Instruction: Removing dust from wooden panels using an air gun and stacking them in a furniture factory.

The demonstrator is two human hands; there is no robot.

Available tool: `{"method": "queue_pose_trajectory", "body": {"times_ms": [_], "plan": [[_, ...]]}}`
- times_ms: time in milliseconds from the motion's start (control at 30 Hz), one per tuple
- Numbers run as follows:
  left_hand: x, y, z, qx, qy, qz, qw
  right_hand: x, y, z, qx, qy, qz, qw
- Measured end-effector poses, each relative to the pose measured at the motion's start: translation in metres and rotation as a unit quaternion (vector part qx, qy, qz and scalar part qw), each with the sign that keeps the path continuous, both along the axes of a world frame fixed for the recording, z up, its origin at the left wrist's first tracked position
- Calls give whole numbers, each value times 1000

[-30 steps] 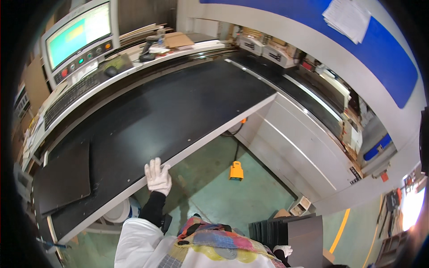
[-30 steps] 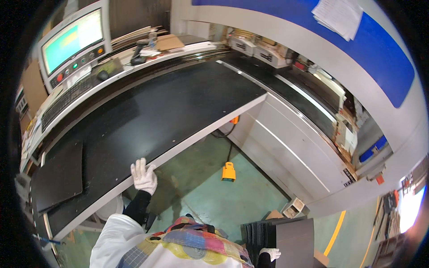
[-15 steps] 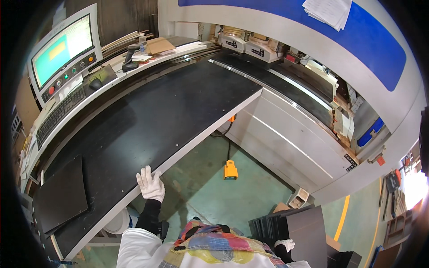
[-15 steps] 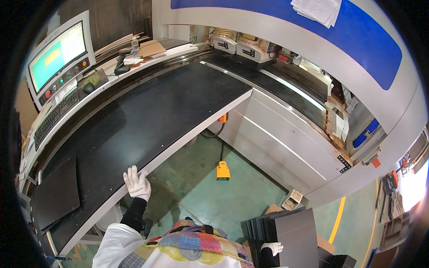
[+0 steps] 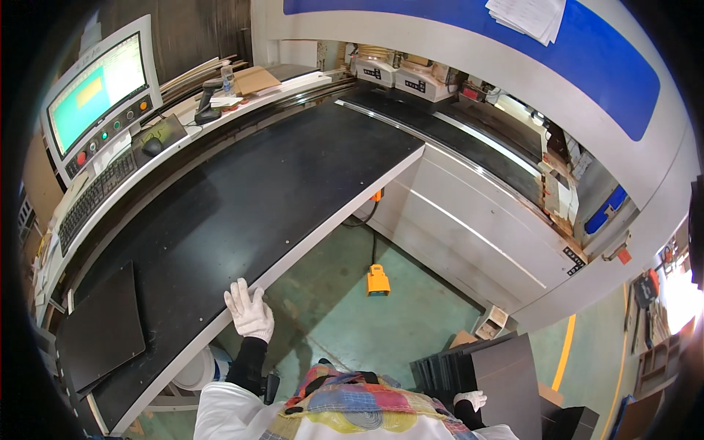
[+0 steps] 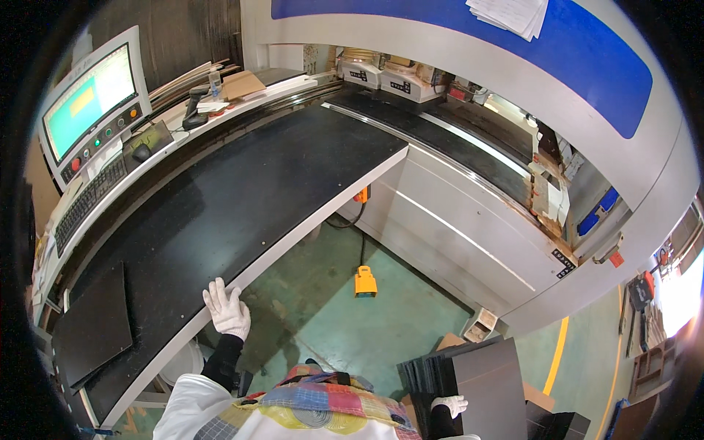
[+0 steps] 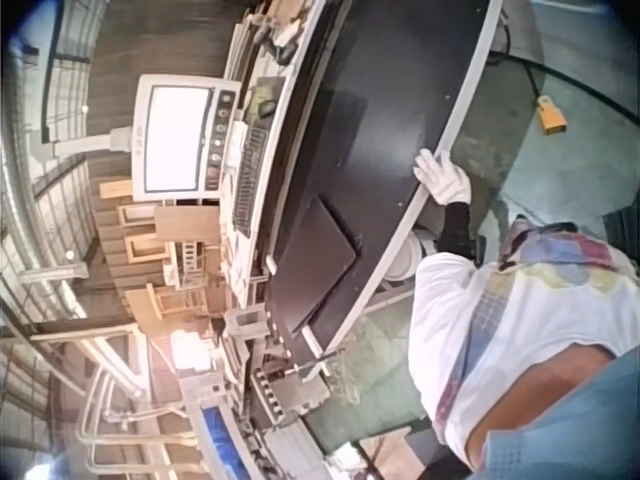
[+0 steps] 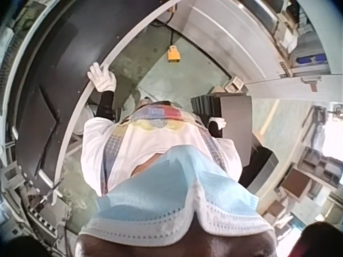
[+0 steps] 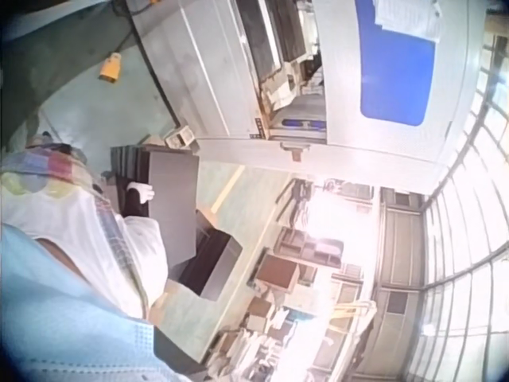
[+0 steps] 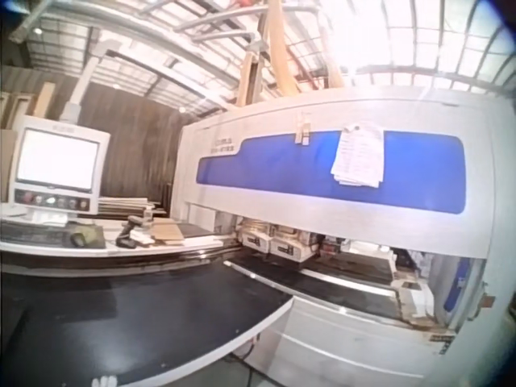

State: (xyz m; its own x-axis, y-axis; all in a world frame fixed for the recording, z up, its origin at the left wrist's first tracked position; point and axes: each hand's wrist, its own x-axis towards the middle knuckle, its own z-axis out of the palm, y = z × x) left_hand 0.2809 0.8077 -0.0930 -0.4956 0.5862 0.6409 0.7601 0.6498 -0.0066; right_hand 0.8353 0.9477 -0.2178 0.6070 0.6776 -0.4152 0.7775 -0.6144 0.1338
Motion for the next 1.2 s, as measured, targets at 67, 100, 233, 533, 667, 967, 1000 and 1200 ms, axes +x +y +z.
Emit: {"method": "queue_pose_trajectory", "body": {"times_ms": [67,100,233,533,667,967,1000,1200], "plan": [[7,-4,1,-32,-62,-1,998,1,0,3,-10,-3,1,1000],[7,-2,-3,-34,-60,-13,998,9,0,-8,-10,-4,0,1000],[22,-14,-39,-112,-199,-113,967,25,2,-39,50,-92,-1,994],[82,-86,-186,-524,-545,-83,649,12,5,-20,-11,-24,4,1000],[83,-86,-181,-512,-598,-126,603,14,4,-18,-9,-37,11,999],[89,-67,-179,-474,-559,-68,677,17,2,-19,-9,-54,23,998],[87,-71,-183,-470,-563,-64,677,16,3,-19,-10,-57,29,998],[78,-82,-166,-421,-563,-36,711,25,29,-5,-129,-7,107,986]]}}
